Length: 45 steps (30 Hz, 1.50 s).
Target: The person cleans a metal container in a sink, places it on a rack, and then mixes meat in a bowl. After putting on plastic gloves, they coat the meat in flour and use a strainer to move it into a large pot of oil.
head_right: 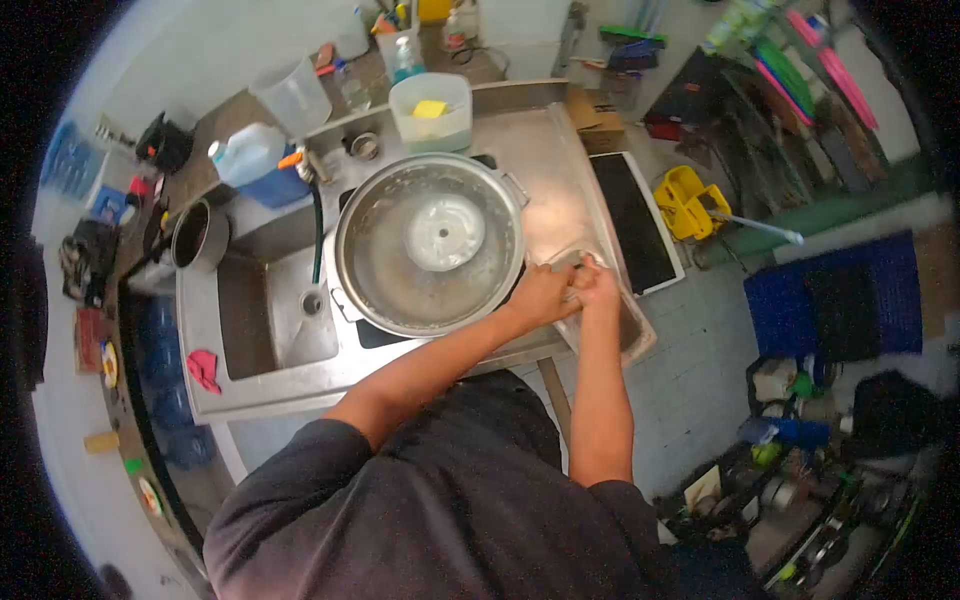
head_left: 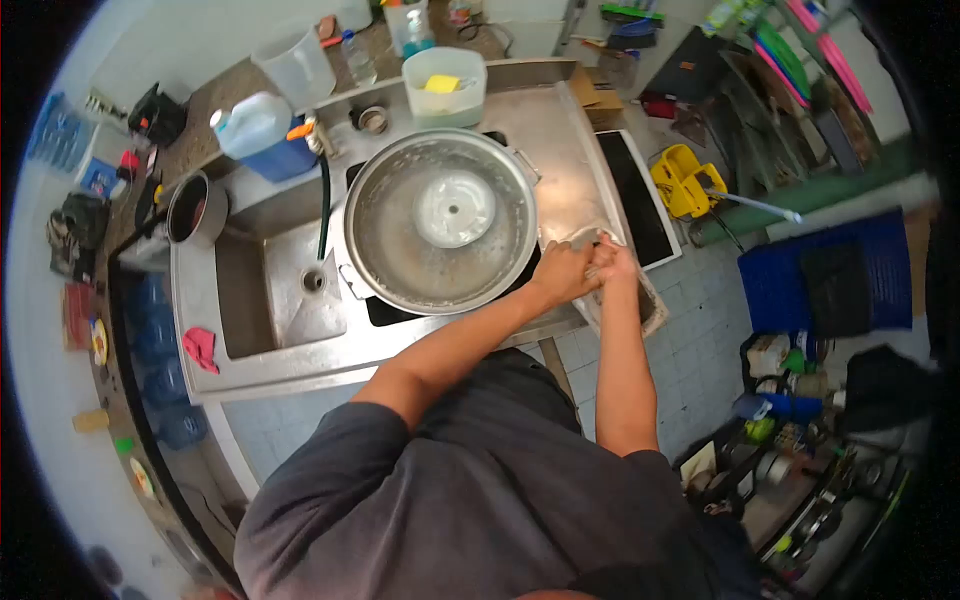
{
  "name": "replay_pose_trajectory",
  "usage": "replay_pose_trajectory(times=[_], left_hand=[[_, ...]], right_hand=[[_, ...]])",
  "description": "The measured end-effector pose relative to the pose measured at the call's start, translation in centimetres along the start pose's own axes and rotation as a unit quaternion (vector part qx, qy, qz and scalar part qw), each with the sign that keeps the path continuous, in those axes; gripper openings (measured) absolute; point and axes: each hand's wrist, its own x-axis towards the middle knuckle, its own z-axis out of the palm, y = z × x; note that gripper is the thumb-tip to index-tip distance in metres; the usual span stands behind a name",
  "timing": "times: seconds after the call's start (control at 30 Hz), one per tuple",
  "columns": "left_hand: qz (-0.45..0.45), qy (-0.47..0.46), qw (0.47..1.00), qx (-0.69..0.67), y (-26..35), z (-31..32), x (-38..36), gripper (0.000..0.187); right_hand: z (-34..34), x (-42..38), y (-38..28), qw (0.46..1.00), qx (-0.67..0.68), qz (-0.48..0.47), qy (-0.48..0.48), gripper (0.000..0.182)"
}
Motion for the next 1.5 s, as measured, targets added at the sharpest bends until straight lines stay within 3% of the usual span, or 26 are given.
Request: replay_pose_trajectory(times=[0.1, 0.17, 0.2, 0.3, 0.33, 0.37, 0.4, 0.43, 0.47, 0.53, 0.63, 0.77, 0.87, 0.97, 1.03, 1.1, 1.13, 1.23, 1.37, 1.43, 1.5], left_hand=[[-0.014, -0.069, 0.997, 0.040, -3.0, 3.3, 1.8, 0.029], [-0.008, -0.112, 0.991, 0.073, -3.9, 4.1, 3.3, 0.023], [0.004, -0.059, 0.996, 0.065, -4.4, 4.8, 3.8, 0.016], [0.040, -0.096, 0.992, 0.077, -7.4, 6.0, 5.4, 0.011], [0.054, -0.088, 0.992, 0.071, -8.3, 6.3, 5.7, 0.014], [0.067, -0.059, 0.996, 0.027, -8.1, 4.4, 5.6, 0.014], [0.104, 0.003, 0.995, 0.003, -8.6, 4.3, 5.6, 0.009], [0.137, 0.068, 0.988, -0.020, -8.9, 4.6, 5.7, 0.007], [0.135, 0.065, 0.987, -0.059, -9.2, 4.6, 5.7, 0.007], [0.128, 0.057, 0.982, -0.131, -9.7, 4.6, 5.5, 0.010], [0.193, 0.041, 0.964, -0.176, -10.6, 4.5, 6.2, 0.015], [0.238, 0.033, 0.954, -0.181, -10.8, 3.5, 6.0, 0.015], [0.253, 0.019, 0.953, -0.164, -10.8, 2.5, 5.5, 0.015], [0.263, 0.057, 0.951, -0.155, -10.1, 1.7, 5.4, 0.013], [0.274, 0.109, 0.944, -0.151, -9.0, 1.2, 5.4, 0.011], [0.099, -0.058, 0.991, -0.075, -8.8, 1.8, 4.6, 0.008], [0.009, -0.140, 0.990, -0.034, -8.8, 2.2, 4.2, 0.011], [-0.103, -0.113, 0.984, -0.092, -8.3, 3.4, 3.8, 0.020], [-0.059, -0.138, 0.988, -0.030, -8.2, 4.8, 3.0, 0.019], [-0.022, -0.126, 0.992, 0.016, -8.2, 5.4, 2.4, 0.011], [0.058, -0.081, 0.995, -0.025, -8.9, 5.4, 2.1, 0.005]], right_hand=[[-1.2, 4.0, -0.9, 0.996, -0.015, -0.026, 0.088, 0.023], [-0.3, 4.8, -1.4, 0.994, 0.047, 0.024, 0.093, 0.027], [-0.1, 5.5, -1.7, 0.991, 0.075, 0.040, 0.108, 0.028], [-2.1, 9.8, -2.6, 0.972, 0.166, 0.105, 0.133, 0.031], [-3.4, 12.2, -3.1, 0.962, 0.203, 0.132, 0.126, 0.031], [-13.2, 20.6, -2.3, 0.964, 0.221, 0.142, 0.038, 0.029], [-6.3, 15.6, -3.0, 0.941, 0.274, 0.168, 0.104, 0.030], [-11.0, 21.1, -2.2, 0.954, 0.227, 0.187, 0.052, 0.030], [-2.6, 13.6, -2.8, 0.951, 0.234, 0.198, 0.051, 0.028], [-1.7, 13.5, -2.8, 0.968, 0.178, 0.170, 0.059, 0.026], [-0.3, 13.6, -2.9, 0.973, 0.142, 0.146, 0.105, 0.022], [0.6, 12.9, -2.2, 0.978, 0.100, 0.101, 0.150, 0.020], [0.7, 12.1, -1.9, 0.976, 0.144, 0.118, 0.115, 0.018], [1.5, 10.5, 0.5, 0.996, 0.044, 0.010, 0.073, 0.017], [3.0, 8.8, 1.6, 0.995, 0.068, 0.008, 0.072, 0.017], [3.0, 8.1, 2.1, 0.995, 0.083, -0.009, 0.061, 0.018], [2.2, 8.6, 2.5, 0.995, 0.084, -0.024, 0.049, 0.018], [1.7, 8.2, 3.1, 0.993, 0.075, -0.067, 0.055, 0.017], [1.6, 7.4, 3.0, 0.986, 0.095, -0.075, 0.118, 0.019], [0.9, 7.5, 2.1, 0.988, 0.125, -0.011, 0.085, 0.021], [0.5, 7.9, 1.1, 0.984, 0.155, 0.046, 0.080, 0.023]])
